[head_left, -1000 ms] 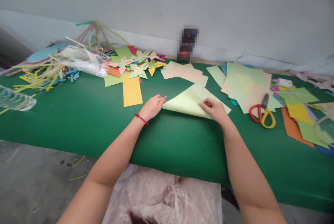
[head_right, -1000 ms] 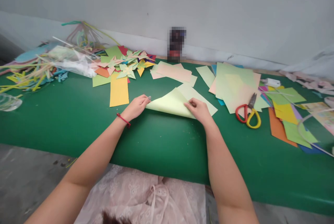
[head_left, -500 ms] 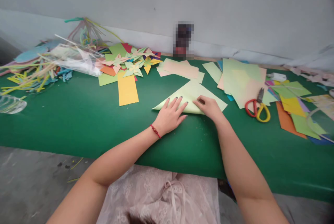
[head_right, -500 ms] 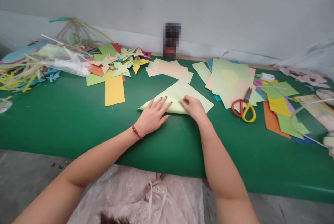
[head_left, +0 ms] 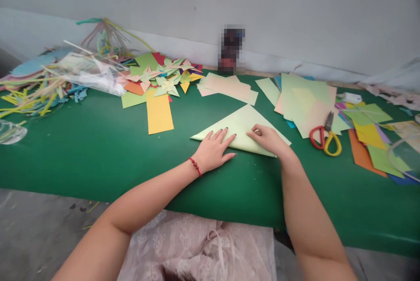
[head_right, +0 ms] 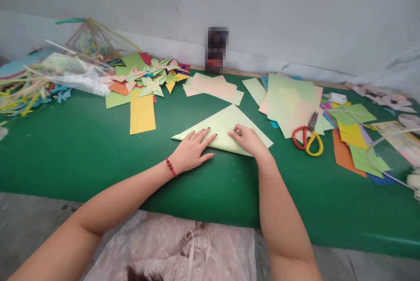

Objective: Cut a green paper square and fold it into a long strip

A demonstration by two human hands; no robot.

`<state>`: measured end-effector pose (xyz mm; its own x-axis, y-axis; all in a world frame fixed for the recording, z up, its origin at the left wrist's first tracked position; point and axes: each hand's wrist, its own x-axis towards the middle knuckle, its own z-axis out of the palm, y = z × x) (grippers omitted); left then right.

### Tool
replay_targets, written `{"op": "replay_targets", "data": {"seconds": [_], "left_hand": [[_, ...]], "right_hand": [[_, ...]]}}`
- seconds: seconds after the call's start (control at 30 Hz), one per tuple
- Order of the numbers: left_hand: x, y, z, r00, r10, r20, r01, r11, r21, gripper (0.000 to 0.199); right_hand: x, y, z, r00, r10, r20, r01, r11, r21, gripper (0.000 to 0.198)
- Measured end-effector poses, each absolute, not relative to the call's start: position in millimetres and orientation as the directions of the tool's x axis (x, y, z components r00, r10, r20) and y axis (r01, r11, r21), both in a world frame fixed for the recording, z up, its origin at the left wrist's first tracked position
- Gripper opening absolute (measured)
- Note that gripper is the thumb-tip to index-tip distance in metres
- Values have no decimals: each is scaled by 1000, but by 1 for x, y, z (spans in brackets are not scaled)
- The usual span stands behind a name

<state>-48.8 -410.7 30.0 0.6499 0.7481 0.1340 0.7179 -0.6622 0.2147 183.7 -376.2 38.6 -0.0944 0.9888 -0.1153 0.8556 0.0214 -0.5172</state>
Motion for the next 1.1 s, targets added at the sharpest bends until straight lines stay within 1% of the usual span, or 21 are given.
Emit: {"op": "replay_targets", "data": {"seconds": [0.13,0.3,0.4,0.6,0.77,0.93,1.1], "left_hand": [[-50,-414,32,646,753,126,721,-656,223,59],[-51,-418,32,638,761,120,733,-648,208,58],[-50,-418,31,644,758,109,731,-651,206,59],[-52,-416,31,638,764,95,736,-642,214,58],[-53,-413,27,639,763,100,736,-644,209,58],[-54,-412,23,643,757,117,724,-650,230,58],[-54,-411,22,630,767,124,727,-639,252,61]], "right_hand": [[187,-379,44,-135,971,-199,847,9,-532,31],[188,-381,45,-160,955,-250,844,0,-536,34],[188,-382,46,-156,956,-247,849,2,-528,34],[182,-384,48,-87,979,-185,858,-21,-513,33],[181,-377,50,-42,975,-220,846,-82,-526,33],[185,-356,61,-103,937,-335,812,-115,-572,29],[177,-332,66,-166,920,-356,760,-110,-640,33]]}}
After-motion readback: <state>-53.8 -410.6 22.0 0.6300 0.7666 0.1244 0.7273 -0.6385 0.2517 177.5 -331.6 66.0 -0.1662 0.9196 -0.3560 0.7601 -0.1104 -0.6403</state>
